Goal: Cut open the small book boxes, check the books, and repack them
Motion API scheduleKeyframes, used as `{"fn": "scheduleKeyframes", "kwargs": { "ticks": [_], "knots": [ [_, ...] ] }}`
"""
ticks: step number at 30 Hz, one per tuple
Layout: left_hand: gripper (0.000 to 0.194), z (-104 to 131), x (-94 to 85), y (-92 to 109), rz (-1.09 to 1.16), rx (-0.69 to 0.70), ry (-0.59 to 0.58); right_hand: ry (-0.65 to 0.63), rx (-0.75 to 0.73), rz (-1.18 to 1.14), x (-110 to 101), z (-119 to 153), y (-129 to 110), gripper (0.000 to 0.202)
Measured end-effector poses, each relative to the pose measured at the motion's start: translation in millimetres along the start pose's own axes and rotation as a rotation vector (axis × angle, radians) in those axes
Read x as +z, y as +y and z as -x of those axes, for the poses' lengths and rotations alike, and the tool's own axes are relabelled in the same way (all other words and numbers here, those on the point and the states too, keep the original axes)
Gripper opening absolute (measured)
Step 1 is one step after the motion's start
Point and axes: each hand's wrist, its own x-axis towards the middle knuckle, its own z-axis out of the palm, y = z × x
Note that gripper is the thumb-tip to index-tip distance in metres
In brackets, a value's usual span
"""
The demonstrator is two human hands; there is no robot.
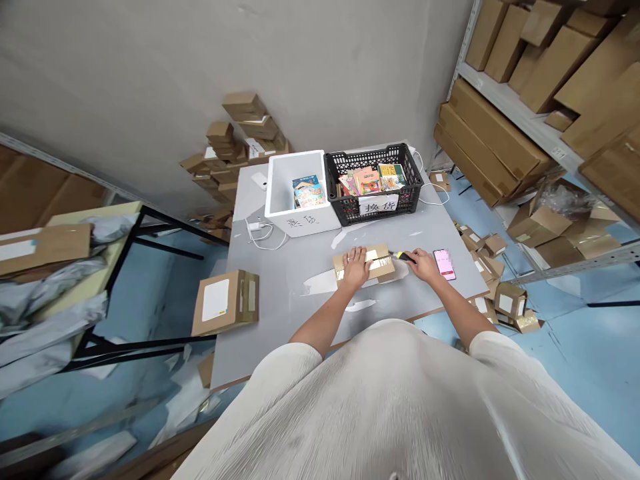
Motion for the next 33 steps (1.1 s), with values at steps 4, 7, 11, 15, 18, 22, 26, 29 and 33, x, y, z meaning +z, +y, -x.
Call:
{"fn": "scheduleKeyframes", "kwargs": {
  "ticks": [4, 7, 11, 15, 18, 22, 26, 29, 33],
  "knots": [
    [0.068, -1, 0.3, -1, 0.019, -0.003, -0.01, 0.108, 0.146, -0.059, -4, -3, 20, 0.052],
    [0.07, 0, -3.0, -2, 0.038, 0.0, -0.035, 0.058, 0.113, -0.125, -2, -6, 19, 0.05],
    [0.069, 17, -11.6, -3, 0.046, -0.006, 0.005, -0.003, 0.048, -0.222, 6, -22, -3, 0.044],
    [0.061, 54, -18.2, -3, 0.06, -0.093, 0.074, -0.049, -0.075, -0.281, 16, -56, -36, 0.042],
    [0.05, 80, -18.9, -3, 0.094, -0.101, 0.047, -0.087, -0.169, -0.257, 23, -84, -62, 0.04],
    [0.043, 99, -15.3, -4, 0.145, -0.099, -0.013, -0.206, -0.188, -0.172, 33, -103, -82, 0.035],
    [0.043, 100, -10.6, -7, 0.122, -0.099, 0.019, -0.223, -0.162, -0.132, 35, -101, -78, 0.037],
    [0.046, 90, -9.9, -14, 0.147, -0.098, 0.024, -0.195, -0.126, -0.126, 32, -89, -68, 0.041],
    [0.048, 63, -15.8, -24, 0.191, -0.097, 0.01, -0.217, -0.025, -0.174, 33, -65, -64, 0.042]
  ]
}}
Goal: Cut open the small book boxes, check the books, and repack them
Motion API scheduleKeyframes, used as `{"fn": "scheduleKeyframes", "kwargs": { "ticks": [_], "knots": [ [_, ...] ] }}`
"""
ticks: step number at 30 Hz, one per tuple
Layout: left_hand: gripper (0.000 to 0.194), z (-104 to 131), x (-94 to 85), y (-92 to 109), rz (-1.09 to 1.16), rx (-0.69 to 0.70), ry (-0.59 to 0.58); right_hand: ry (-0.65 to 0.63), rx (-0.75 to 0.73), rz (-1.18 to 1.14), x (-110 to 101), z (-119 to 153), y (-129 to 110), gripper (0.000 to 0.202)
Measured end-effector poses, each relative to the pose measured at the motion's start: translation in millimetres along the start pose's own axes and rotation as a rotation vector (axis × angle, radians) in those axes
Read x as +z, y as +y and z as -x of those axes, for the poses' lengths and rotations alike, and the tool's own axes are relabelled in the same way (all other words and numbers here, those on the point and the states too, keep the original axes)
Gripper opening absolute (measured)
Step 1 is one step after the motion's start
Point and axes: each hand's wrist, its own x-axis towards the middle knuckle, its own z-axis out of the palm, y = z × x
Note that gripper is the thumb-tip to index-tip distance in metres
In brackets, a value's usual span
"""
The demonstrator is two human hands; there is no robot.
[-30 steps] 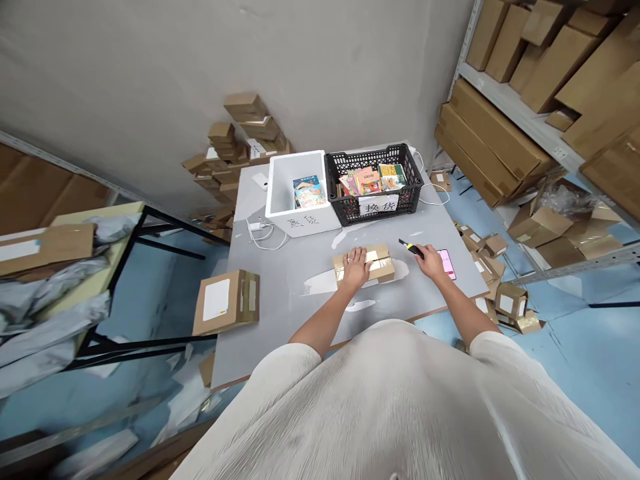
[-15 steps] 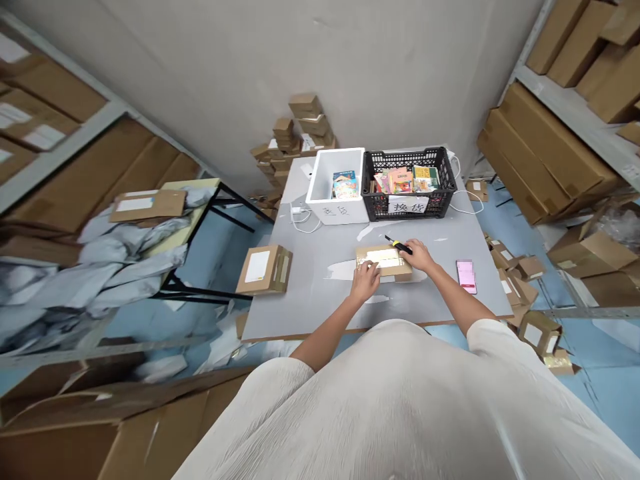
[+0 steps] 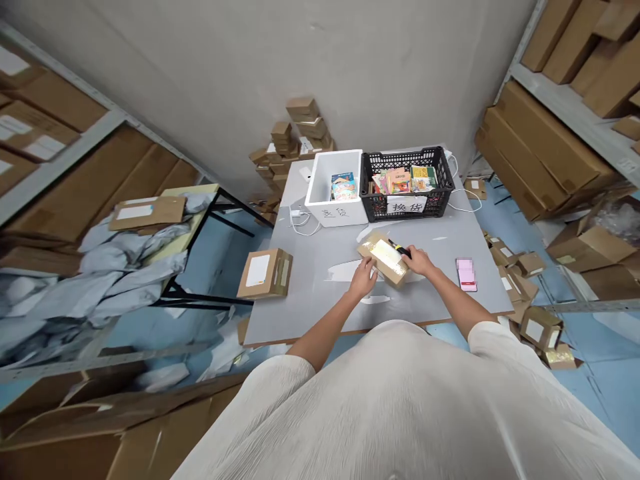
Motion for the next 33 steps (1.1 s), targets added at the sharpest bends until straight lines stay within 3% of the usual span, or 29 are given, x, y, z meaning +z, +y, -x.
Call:
{"fn": "scheduleKeyframes", "kwargs": {
  "ticks": [5, 10, 16, 20, 23, 28, 30, 33],
  "knots": [
    [0.052, -35, -7.2, 5, -0.012, -0.032, -0.038, -0.03, 0.026, -0.186, 16, 27, -2, 0.039],
    [0.058, -51, 3.9, 32, -0.027, -0.237, -0.001, 0.053, 0.07, -0.25, 13, 35, 7, 0.037],
    [0.09, -60, 26.3, 80, -0.02, -0.326, 0.002, 0.12, 0.129, -0.291, 0, 36, 12, 0.036],
    [0.107, -59, 34.5, 94, -0.068, -0.338, -0.086, 0.125, 0.151, -0.307, 1, 39, 9, 0.035],
    [0.113, -55, 30.7, 82, -0.105, -0.236, -0.17, 0.155, 0.159, -0.342, 4, 40, 8, 0.035],
    [0.116, -44, 4.1, 37, -0.171, 0.182, -0.334, 0.215, 0.17, -0.435, 11, 40, 5, 0.031],
    [0.113, -40, -6.3, 24, -0.19, 0.247, -0.35, 0.166, 0.168, -0.466, 16, 41, 1, 0.029],
    [0.1, -36, -13.5, 18, -0.193, 0.237, -0.287, 0.066, 0.146, -0.504, 23, 44, -7, 0.029]
  ]
}}
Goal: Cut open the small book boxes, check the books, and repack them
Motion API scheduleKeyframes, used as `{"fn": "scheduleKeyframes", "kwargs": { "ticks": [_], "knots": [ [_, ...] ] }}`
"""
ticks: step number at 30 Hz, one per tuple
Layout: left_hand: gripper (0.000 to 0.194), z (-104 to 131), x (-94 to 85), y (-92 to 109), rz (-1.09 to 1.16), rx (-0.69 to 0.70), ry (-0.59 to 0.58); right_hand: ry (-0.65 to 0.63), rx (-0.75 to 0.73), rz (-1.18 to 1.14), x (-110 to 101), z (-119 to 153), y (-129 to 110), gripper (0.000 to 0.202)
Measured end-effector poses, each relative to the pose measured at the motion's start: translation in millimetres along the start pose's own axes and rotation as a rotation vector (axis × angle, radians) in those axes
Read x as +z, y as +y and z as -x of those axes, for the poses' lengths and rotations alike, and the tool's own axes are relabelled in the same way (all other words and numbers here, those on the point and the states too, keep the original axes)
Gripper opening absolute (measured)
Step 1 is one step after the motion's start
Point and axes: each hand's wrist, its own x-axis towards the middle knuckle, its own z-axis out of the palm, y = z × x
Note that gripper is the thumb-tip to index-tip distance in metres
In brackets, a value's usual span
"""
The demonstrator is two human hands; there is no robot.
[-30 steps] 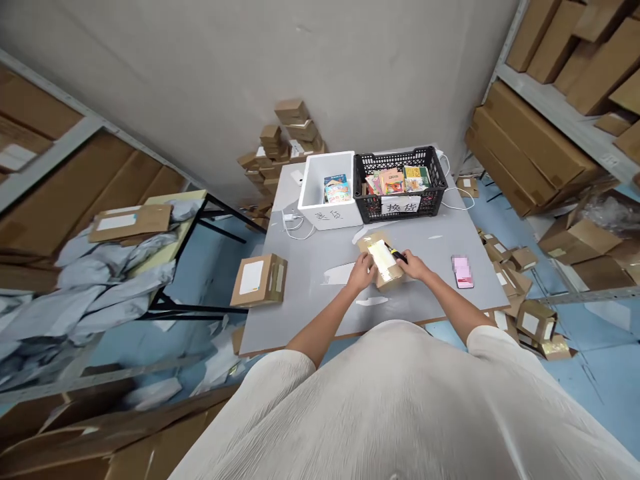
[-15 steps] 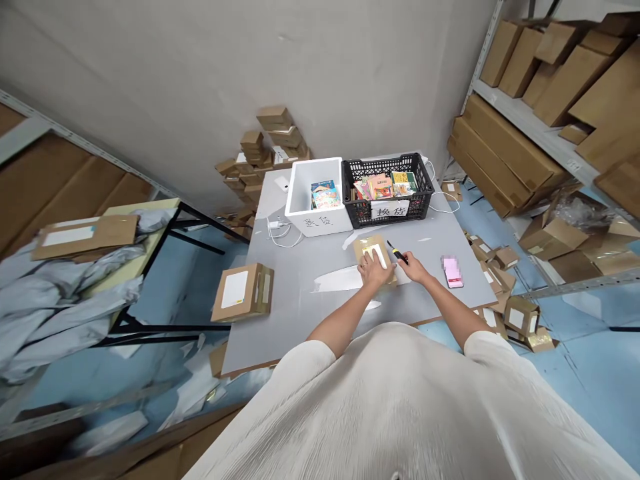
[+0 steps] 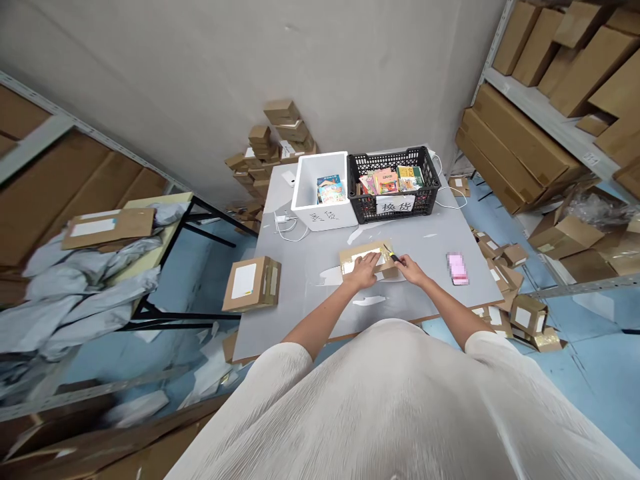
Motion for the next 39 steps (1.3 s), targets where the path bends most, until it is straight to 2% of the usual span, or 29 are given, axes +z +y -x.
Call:
{"fn": "scheduleKeyframes", "kwargs": {
  "ticks": [4, 6, 8, 13, 17, 23, 27, 31, 36, 39],
  "knots": [
    [0.074, 5, 3.4, 10, -0.004, -0.016, 0.095, -0.143, 0.081, -0.138, -1, 4, -3, 0.028],
    [0.067, 6, 6.3, 15, -0.002, -0.023, 0.109, -0.18, 0.122, -0.157, -10, 4, -3, 0.028],
    [0.067, 5, 8.4, 18, 0.002, -0.039, 0.101, -0.159, 0.131, -0.099, -24, 4, -1, 0.032],
    [0.069, -4, 11.9, 17, -0.023, -0.081, 0.062, -0.178, 0.01, 0.128, -62, 1, 5, 0.033],
    [0.068, -8, 16.2, 16, -0.027, -0.078, 0.063, -0.249, -0.131, 0.432, -79, -10, 0, 0.033],
    [0.071, -3, 23.7, 16, -0.002, -0.058, 0.116, -0.338, -0.311, 0.917, -84, -39, -26, 0.036],
    [0.072, 3, 27.8, 15, 0.004, -0.031, 0.148, -0.357, -0.431, 1.084, -75, -56, -40, 0.034],
    [0.071, 6, 29.1, 15, -0.012, -0.026, 0.155, -0.393, -0.397, 1.003, -67, -66, -37, 0.031],
    [0.066, 3, 25.8, 14, -0.014, -0.059, 0.126, -0.434, -0.195, 0.74, -75, -63, -18, 0.03],
    [0.065, 1, 23.3, 11, -0.018, -0.063, 0.107, -0.527, -0.067, 0.521, -81, -53, -7, 0.034]
  ]
}}
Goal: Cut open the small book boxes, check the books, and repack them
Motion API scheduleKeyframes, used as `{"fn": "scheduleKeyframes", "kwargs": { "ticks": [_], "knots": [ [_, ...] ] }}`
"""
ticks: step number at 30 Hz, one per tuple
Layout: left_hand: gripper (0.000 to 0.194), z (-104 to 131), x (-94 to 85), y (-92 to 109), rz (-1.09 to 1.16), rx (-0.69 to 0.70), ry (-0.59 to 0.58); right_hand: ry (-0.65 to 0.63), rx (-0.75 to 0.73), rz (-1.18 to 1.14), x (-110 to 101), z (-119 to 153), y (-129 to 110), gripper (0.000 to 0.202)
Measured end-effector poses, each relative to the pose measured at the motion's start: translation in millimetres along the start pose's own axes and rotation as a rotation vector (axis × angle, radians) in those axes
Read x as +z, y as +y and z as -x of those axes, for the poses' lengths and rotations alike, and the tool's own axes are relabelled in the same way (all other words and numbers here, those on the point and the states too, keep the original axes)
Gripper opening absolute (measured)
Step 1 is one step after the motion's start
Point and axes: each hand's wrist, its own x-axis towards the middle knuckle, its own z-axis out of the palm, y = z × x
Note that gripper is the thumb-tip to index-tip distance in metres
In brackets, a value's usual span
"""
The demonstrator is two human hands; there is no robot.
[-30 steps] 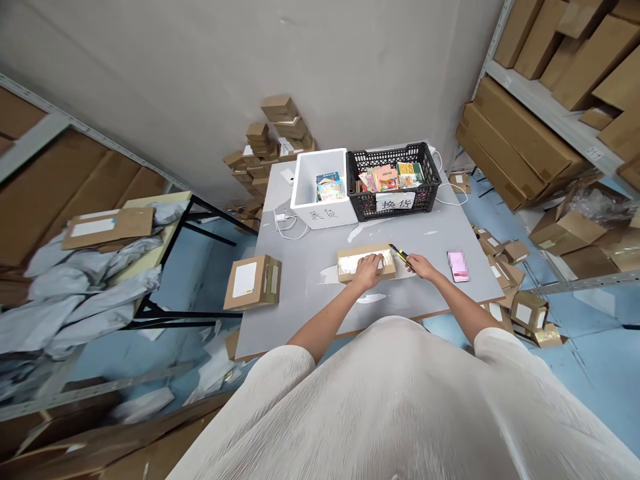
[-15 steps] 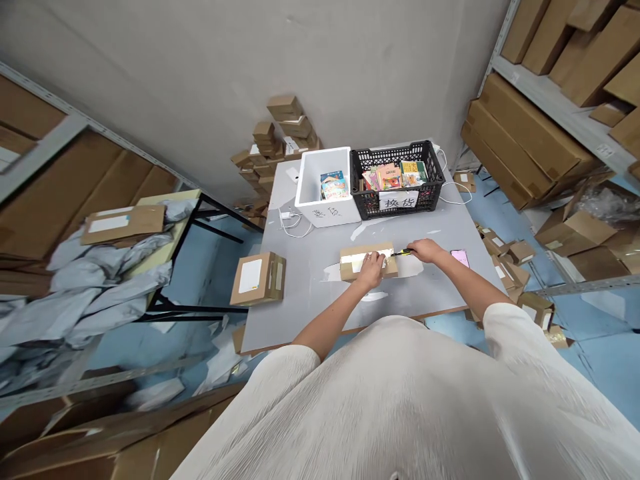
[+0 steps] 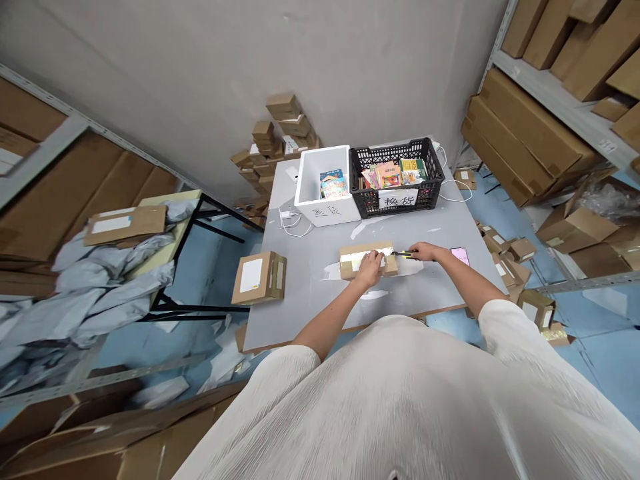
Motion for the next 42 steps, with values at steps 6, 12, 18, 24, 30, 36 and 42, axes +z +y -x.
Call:
{"fn": "scheduleKeyframes", "kwargs": {
  "ticks": [6, 12, 18, 24, 30, 36, 42],
  "knots": [
    [0.069, -2, -2.4, -3, 0.022, 0.01, 0.007, -0.009, 0.021, -0.298, 30, 23, 6, 0.044],
    [0.083, -2, -3.9, -8, 0.107, 0.048, 0.025, 0.121, 0.035, -0.407, 50, 42, 18, 0.044],
    [0.06, -15, -12.3, -13, 0.193, -0.014, 0.241, 0.326, 0.117, -0.503, 50, 51, 11, 0.04],
    [0.056, -26, -20.0, -18, 0.102, -0.1, 0.205, 0.459, -0.054, -0.101, 52, 56, -16, 0.047],
    [0.065, -26, -21.9, -19, 0.052, -0.042, 0.119, 0.448, -0.048, 0.176, 59, 55, -26, 0.048],
    [0.073, -26, -22.7, -24, 0.093, -0.024, 0.097, 0.431, -0.05, 0.193, 57, 55, -25, 0.048],
    [0.074, -21, -13.2, -27, 0.109, -0.001, 0.13, 0.42, -0.049, 0.153, 63, 53, -19, 0.047]
  ]
}}
